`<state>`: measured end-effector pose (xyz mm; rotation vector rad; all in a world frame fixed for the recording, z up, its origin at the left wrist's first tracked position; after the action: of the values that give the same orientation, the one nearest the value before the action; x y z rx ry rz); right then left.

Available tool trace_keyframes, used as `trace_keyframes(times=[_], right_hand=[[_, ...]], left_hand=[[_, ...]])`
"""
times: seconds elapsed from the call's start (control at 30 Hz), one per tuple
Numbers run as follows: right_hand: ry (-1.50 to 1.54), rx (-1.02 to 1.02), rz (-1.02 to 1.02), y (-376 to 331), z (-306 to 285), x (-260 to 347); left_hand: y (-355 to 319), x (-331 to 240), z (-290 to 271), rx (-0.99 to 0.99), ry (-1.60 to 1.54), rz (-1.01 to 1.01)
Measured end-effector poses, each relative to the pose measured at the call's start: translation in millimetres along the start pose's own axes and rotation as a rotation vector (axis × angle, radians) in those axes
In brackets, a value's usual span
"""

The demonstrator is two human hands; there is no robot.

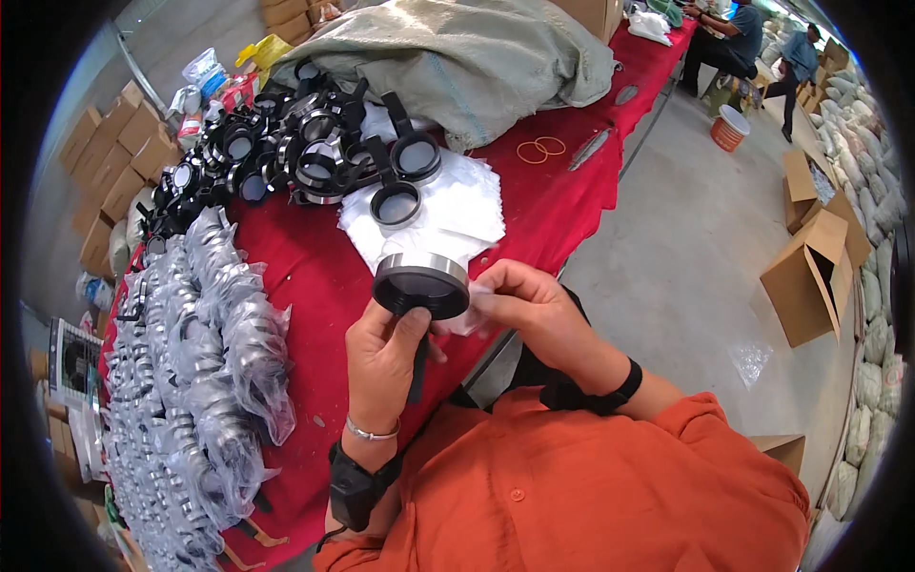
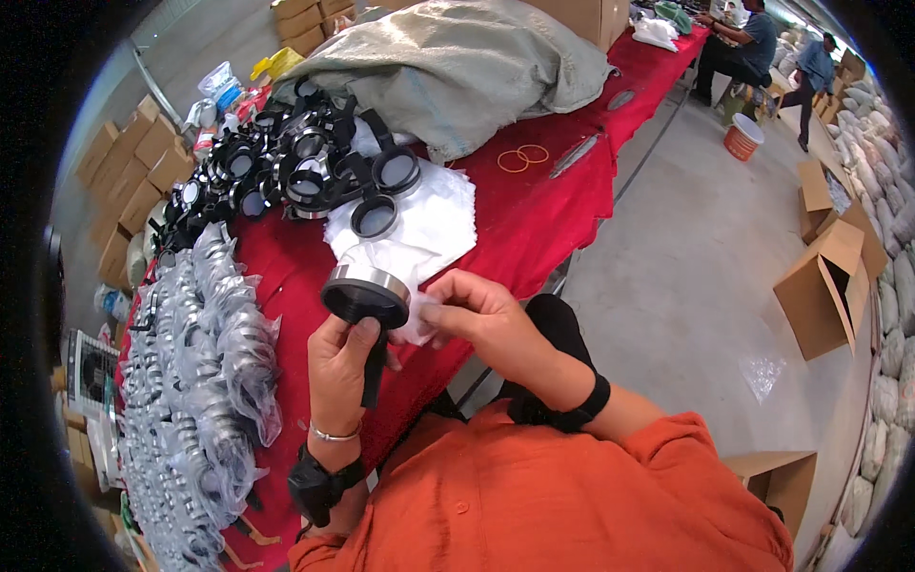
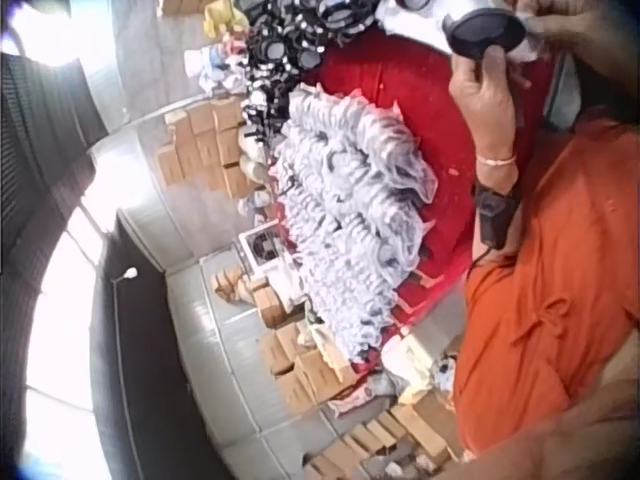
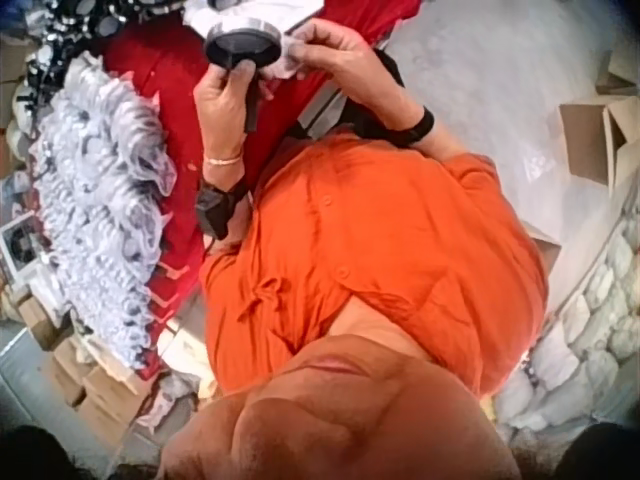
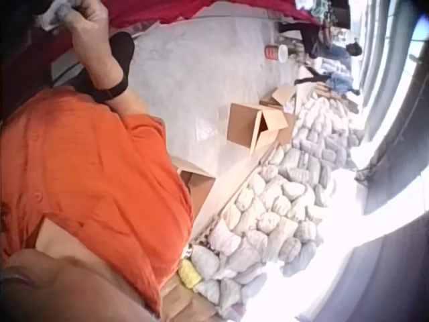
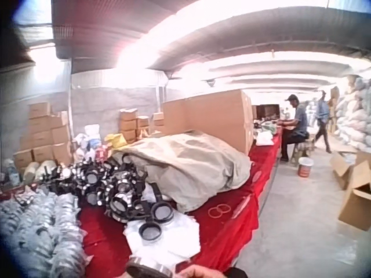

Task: Bagging circular metal components and organizing them on a table in a manufacturing warehouse.

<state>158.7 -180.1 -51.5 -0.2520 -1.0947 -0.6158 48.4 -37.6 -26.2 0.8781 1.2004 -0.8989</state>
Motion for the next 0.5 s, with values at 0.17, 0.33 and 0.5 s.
trace_keyframes(times=[0.17,0.33,0.5], right_hand=[[0.071,-0.009,-0.012,-0.2,-4.2,4.4],[-0.595,0.158,-0.382,-2.6,10.5,5.4],[-1.011,0.534,-0.587,-9.2,38.6,-9.2]], left_hand=[[-4.7,7.9,-6.6,-0.155,0.562,0.204],[2.8,15.9,-4.5,-0.266,1.094,0.520],[15.7,21.5,-13.5,-0.238,1.032,0.437]])
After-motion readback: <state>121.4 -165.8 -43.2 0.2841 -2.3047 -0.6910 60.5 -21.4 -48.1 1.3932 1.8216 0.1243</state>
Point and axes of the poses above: each hand's wrist, its own y-axis towards the middle knuckle, its own z-axis out of the palm, x = y × z, the point moved 1 cm from there along y, towards the middle knuckle, and after that the axes turned 1 degree about x, right-handed, at the moved point
